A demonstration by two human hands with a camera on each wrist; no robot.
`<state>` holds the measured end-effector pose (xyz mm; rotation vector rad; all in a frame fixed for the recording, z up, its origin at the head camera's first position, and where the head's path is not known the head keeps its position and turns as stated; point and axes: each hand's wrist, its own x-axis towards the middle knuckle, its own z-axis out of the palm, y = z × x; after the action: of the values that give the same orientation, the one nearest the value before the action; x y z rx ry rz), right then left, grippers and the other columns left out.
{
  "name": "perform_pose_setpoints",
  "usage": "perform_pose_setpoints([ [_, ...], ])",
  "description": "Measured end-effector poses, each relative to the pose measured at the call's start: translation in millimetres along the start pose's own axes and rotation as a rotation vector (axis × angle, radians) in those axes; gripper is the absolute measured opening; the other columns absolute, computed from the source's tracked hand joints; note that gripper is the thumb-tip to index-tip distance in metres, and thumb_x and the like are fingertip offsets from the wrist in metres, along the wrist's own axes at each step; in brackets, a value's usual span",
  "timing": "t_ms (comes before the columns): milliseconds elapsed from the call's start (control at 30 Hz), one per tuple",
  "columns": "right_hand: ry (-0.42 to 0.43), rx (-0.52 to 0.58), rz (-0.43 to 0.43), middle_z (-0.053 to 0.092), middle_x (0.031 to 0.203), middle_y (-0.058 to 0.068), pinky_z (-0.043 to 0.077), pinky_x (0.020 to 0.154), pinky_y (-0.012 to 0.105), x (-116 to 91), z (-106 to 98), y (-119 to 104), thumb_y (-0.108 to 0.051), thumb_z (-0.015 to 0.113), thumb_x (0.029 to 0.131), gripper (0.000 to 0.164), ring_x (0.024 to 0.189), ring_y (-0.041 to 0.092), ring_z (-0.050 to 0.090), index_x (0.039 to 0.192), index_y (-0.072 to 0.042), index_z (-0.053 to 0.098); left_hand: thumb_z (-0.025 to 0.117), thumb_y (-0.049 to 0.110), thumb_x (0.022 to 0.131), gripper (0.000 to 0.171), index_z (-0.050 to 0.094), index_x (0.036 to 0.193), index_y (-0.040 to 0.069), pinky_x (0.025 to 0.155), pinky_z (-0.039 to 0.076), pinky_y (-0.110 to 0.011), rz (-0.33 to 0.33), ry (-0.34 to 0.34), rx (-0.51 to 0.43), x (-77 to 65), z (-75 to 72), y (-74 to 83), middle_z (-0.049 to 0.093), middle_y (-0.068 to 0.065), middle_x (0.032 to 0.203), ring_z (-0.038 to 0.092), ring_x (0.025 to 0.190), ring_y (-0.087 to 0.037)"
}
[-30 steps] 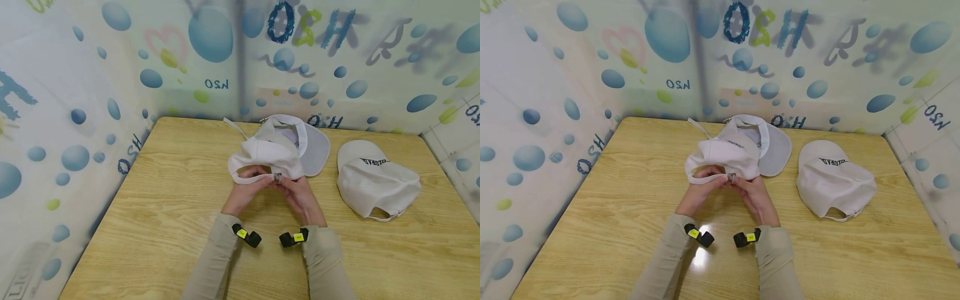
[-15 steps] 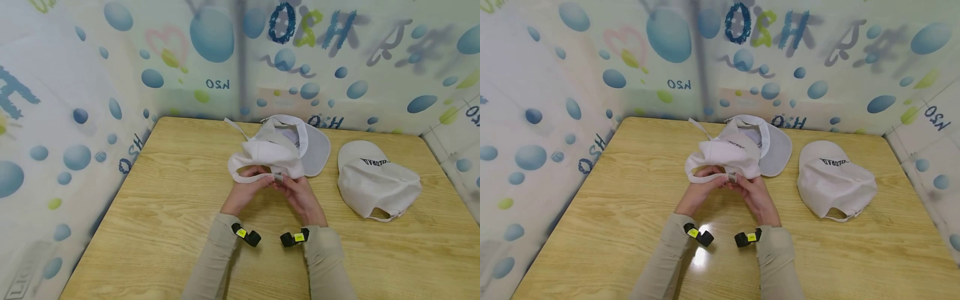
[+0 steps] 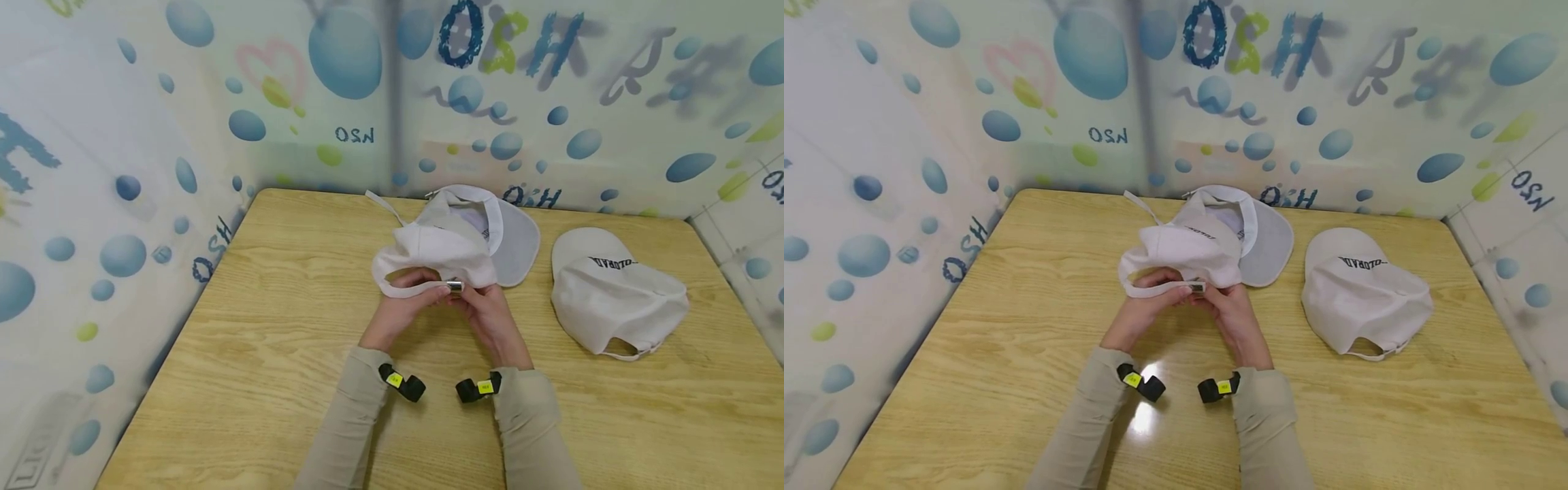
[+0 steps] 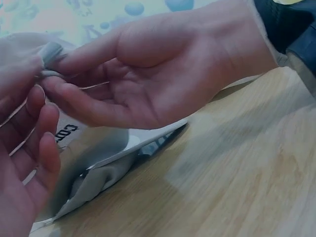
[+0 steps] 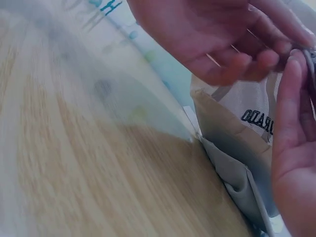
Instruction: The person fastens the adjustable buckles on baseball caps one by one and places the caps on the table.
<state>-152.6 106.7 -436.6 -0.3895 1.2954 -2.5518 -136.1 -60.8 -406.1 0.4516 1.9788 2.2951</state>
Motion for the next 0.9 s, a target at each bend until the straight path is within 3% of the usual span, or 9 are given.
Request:
perform_pose_setpoints([
  [233,0.003,0.134,-0.016,0.056,0.088,0.004,0.049,0.068,0.021,-0.7,-1.2,-0.1,-0.003,0.047,0.092,0.011,0.074,0.013,0.060,0.095,-0.007,0.056,0.064,0.003,0.081,0.022,0.056,0.100,-0.002,0.073,0.049,-0.034,0.009,-0.029,-0.055,3.4,-0.3,-12.9,0.057,-0.005,0.090,0.058,0.078,-0.016],
  [333,-0.005,0.187,-0.027,0.057,0.086,0.005,0.049,0.067,0.020,-1.1,-2.1,0.0,-0.004,0.047,0.092,0.010,0.073,0.013,0.060,0.094,-0.006,0.056,0.064,0.009,0.082,0.025,0.054,0.101,-0.004,0.072,0.048,-0.044,0.019,-0.015,-0.054,4.0,-1.9,-17.4,0.057,-0.003,0.087,0.057,0.075,-0.017],
  [433,0.004,0.202,-0.020,0.058,0.086,0.004,0.049,0.066,0.020,-1.0,-2.2,-0.5,-0.004,0.049,0.091,0.008,0.073,0.013,0.059,0.093,-0.006,0.057,0.066,0.019,0.082,0.031,0.054,0.099,-0.003,0.074,0.044,-0.054,0.034,0.004,-0.080,3.8,-2.7,-19.9,0.058,-0.010,0.084,0.057,0.074,-0.021],
  [533,0.010,0.221,-0.005,0.058,0.088,0.005,0.049,0.066,0.020,-0.7,-1.4,-1.1,-0.004,0.049,0.091,0.009,0.073,0.013,0.060,0.095,-0.006,0.056,0.066,0.024,0.081,0.031,0.055,0.096,-0.001,0.075,0.045,-0.051,0.031,0.022,-0.098,3.7,-2.8,-19.9,0.057,-0.016,0.083,0.057,0.074,-0.021],
  [733,0.001,0.278,0.005,0.057,0.091,0.008,0.050,0.068,0.022,-0.1,-0.6,-1.2,-0.001,0.049,0.090,0.010,0.074,0.015,0.061,0.098,-0.003,0.054,0.063,0.012,0.084,0.016,0.055,0.091,0.000,0.073,0.047,-0.041,-0.005,0.065,-0.075,1.6,-0.7,-9.2,0.055,-0.026,0.083,0.056,0.072,-0.017],
  [900,0.001,0.276,-0.003,0.055,0.094,0.008,0.050,0.069,0.022,-0.3,-0.9,-1.5,0.001,0.050,0.089,0.013,0.076,0.016,0.060,0.101,-0.004,0.053,0.061,0.007,0.085,0.011,0.054,0.088,-0.001,0.069,0.046,-0.030,0.005,0.074,-0.043,-0.1,1.8,-0.8,0.057,-0.014,0.077,0.055,0.071,-0.016],
])
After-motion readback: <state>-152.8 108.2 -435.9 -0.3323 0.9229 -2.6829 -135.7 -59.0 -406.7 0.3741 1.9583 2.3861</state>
